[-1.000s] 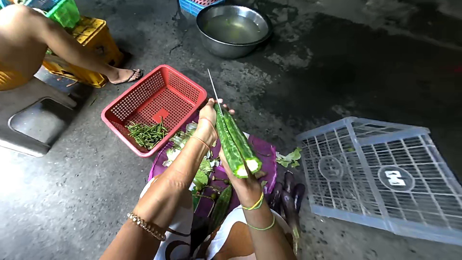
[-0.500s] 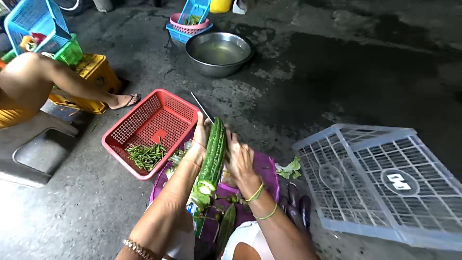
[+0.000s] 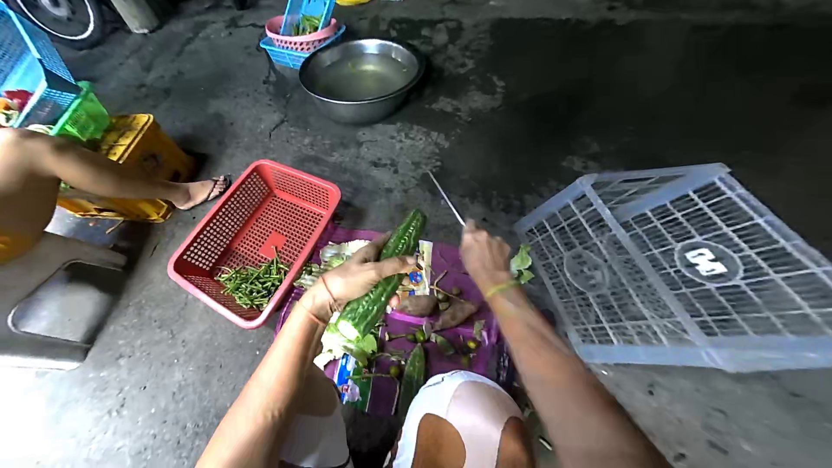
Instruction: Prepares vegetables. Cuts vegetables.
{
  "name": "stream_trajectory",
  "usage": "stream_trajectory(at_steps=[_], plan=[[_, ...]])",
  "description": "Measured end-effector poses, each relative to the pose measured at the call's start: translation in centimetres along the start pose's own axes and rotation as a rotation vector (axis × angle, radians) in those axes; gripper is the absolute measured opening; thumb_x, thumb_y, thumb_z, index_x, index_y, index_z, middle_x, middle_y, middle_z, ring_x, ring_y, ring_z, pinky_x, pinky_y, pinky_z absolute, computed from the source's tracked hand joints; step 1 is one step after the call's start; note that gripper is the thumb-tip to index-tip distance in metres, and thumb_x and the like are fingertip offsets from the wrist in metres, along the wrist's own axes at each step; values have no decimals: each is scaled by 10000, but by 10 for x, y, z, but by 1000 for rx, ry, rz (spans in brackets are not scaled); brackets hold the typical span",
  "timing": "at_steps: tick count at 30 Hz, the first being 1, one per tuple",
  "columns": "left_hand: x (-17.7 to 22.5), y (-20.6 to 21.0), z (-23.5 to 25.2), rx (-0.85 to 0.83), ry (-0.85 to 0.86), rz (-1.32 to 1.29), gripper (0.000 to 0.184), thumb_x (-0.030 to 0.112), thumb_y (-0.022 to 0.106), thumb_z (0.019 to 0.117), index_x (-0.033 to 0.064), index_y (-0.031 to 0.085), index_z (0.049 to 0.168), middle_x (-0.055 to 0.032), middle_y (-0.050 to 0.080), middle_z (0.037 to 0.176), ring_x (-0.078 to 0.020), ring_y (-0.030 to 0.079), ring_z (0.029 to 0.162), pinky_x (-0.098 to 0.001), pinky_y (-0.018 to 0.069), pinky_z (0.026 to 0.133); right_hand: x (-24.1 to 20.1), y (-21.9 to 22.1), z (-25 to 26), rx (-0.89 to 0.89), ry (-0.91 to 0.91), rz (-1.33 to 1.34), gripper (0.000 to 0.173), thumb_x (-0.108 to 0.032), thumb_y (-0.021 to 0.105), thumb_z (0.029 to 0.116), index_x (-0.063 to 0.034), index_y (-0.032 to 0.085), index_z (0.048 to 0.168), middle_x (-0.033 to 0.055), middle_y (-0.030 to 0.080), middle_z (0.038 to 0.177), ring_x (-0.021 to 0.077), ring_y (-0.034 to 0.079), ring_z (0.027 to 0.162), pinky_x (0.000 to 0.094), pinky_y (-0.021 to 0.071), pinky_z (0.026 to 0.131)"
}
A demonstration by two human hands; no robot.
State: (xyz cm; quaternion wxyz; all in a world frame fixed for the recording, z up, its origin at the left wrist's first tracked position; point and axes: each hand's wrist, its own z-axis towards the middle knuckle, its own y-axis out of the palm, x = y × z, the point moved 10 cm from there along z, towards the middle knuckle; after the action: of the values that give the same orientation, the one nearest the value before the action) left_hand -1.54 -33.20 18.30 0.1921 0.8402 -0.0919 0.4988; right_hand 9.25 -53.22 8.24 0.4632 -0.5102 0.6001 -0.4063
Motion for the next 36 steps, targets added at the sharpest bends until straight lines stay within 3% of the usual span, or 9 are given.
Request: stream_trajectory(at_steps=[3, 6, 10, 13, 17, 22, 27, 32, 36], plan=[[-1, -24, -5, 140, 38, -177, 453, 432, 344, 1108, 177, 439, 1470, -84, 671, 964, -141, 637, 629, -263, 564, 551, 49, 69, -26, -175, 43, 108, 490, -261, 307, 1119, 83, 500, 1409, 382, 616, 1230, 561, 595, 1177, 696, 462, 957], [-18, -56, 4, 313, 19, -443, 545, 561, 277, 1081, 144, 596, 1226, -76, 699, 978, -147, 644, 636, -278, 544, 537, 62, 152, -65, -378, 134, 240, 505, -303, 325, 1122, 55, 504, 1429, 333, 598, 1313, 478, 597, 1219, 628, 450, 1038], [-22, -76, 10, 372, 75, -680, 427, 482, 413, 1068, 117, 594, 1195, -101, 686, 978, -193, 675, 717, -331, 575, 594, 67, 205, -93, -506, 378, 757, 422, -322, 358, 1130, -38, 467, 1424, 161, 629, 912, 258, 610, 664, 432, 531, 581], [-22, -92, 6, 458, 126, -575, 368, 421, 543, 1038, 158, 574, 1294, -102, 703, 1008, -196, 697, 770, -346, 593, 642, 39, 165, -86, -537, 368, 1228, 401, -343, 418, 1110, -78, 485, 1404, 112, 661, 883, 222, 649, 640, 399, 562, 529], [-43, -101, 20, 644, 169, -283, 504, 405, 698, 966, 153, 523, 1366, -148, 698, 1002, -261, 701, 799, -454, 601, 705, -47, 55, -84, -615, -32, 1437, 444, -374, 444, 1077, -152, 433, 1461, 57, 726, 1039, 103, 619, 572, 232, 522, 465], [-55, -51, 30, 520, -61, 191, 648, 600, 474, 1034, 139, 434, 1488, -250, 646, 1183, -385, 658, 962, -559, 538, 804, -86, 26, -75, -469, -91, 1347, 608, -68, 823, 836, -88, 503, 1352, 74, 658, 741, 99, 528, 444, 235, 479, 410], [-44, -73, 42, 356, -35, -153, 471, 424, 384, 1114, 100, 405, 1456, -149, 693, 959, -244, 710, 725, -374, 612, 633, -21, 87, -75, -379, 32, 1319, 375, -133, 654, 907, 24, 555, 1232, 102, 732, 895, 162, 681, 652, 301, 565, 540], [-27, -97, 25, 349, 109, -583, 817, 798, 105, 964, 159, 557, 1199, -83, 696, 813, -191, 670, 609, -321, 553, 490, 30, 175, -87, -423, 255, 1104, 447, -316, 664, 1005, -21, 581, 1330, 77, 605, 768, 118, 491, 475, 299, 465, 435], [-28, -107, 21, 311, 235, -688, 850, 819, 83, 948, 221, 630, 1206, -53, 630, 762, -159, 582, 544, -308, 499, 465, 26, 135, -75, -427, 261, 893, 493, -431, 298, 1124, -89, 391, 1466, 103, 631, 946, 157, 532, 519, 344, 494, 466]])
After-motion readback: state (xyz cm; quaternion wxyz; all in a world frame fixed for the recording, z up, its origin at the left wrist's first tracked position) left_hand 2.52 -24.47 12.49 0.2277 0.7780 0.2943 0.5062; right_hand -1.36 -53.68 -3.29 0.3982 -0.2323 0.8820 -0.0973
